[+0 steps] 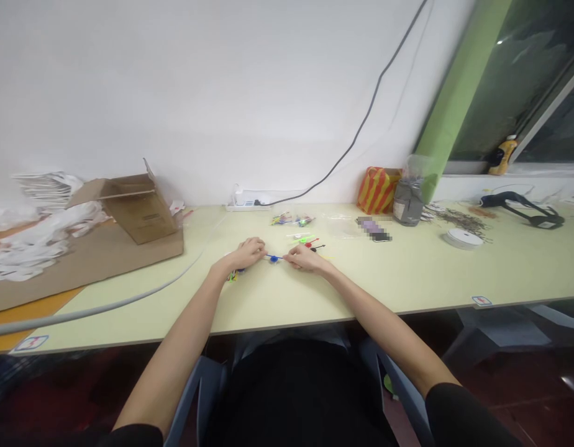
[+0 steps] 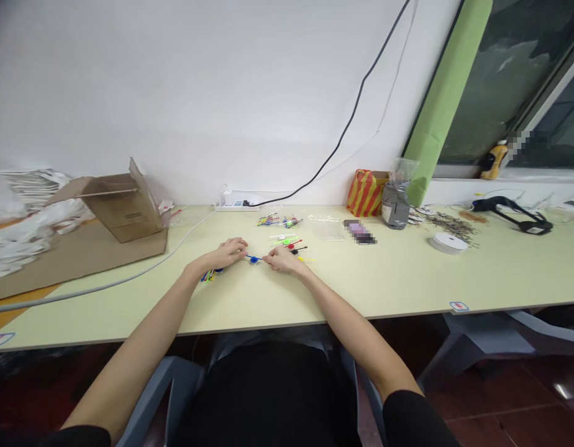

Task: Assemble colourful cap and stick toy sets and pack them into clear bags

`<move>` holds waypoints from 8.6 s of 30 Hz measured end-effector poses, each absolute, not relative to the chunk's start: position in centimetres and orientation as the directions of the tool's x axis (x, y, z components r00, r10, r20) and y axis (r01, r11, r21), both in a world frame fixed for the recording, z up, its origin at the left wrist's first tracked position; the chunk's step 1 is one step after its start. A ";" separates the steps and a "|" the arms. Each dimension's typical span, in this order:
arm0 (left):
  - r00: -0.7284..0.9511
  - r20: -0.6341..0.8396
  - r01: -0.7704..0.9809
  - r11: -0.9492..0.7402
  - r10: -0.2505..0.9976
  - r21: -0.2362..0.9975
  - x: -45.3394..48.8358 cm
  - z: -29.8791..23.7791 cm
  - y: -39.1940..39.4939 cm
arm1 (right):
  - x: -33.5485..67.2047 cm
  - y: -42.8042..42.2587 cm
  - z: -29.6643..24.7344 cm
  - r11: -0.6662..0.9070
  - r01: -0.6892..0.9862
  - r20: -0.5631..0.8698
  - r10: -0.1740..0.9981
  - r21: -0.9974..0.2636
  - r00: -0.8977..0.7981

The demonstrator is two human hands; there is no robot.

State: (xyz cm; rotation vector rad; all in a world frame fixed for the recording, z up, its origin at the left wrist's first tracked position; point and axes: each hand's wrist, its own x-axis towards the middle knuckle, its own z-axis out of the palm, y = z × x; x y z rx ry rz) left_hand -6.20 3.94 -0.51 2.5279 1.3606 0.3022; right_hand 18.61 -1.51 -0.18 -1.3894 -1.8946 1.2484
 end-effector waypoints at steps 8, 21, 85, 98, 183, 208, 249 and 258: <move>0.571 0.079 0.766 -0.565 0.817 0.308 -6.2 0.1 3.5 | 18.6 -0.8 -0.4 0.036 0.498 -0.174 0.913 -0.866 -0.369; 0.594 0.104 0.766 -0.600 0.798 0.229 -5.6 -0.2 3.5 | 18.3 -0.5 -0.4 0.083 0.560 -0.161 0.914 -0.824 -0.373; 0.556 0.320 0.718 -0.637 0.767 0.280 -4.5 -0.5 3.3 | 19.5 -0.5 0.6 0.114 0.015 0.112 0.991 -0.993 -0.069; 0.597 0.274 0.700 -0.656 0.754 0.282 -4.2 0.1 2.2 | 28.9 6.5 0.3 0.116 0.685 0.492 0.781 -0.719 0.384; 0.596 0.620 0.594 -0.800 0.510 0.087 -2.8 1.1 1.4 | 18.7 -1.2 -1.1 0.853 0.517 0.806 0.351 -0.066 -0.476; 0.540 0.612 0.757 -0.652 0.578 -0.052 -3.2 2.3 0.9 | 19.3 -0.7 -1.2 0.792 0.610 0.799 0.382 -0.024 -0.464; 0.499 0.571 0.563 -0.745 0.652 0.359 -1.4 0.0 1.1 | 19.6 -1.5 0.3 0.746 0.251 0.772 0.636 -0.616 0.003; 0.343 0.598 0.506 -0.679 0.725 0.532 -1.6 0.4 1.2 | 24.0 1.0 0.6 0.635 0.548 0.765 0.643 -0.544 0.015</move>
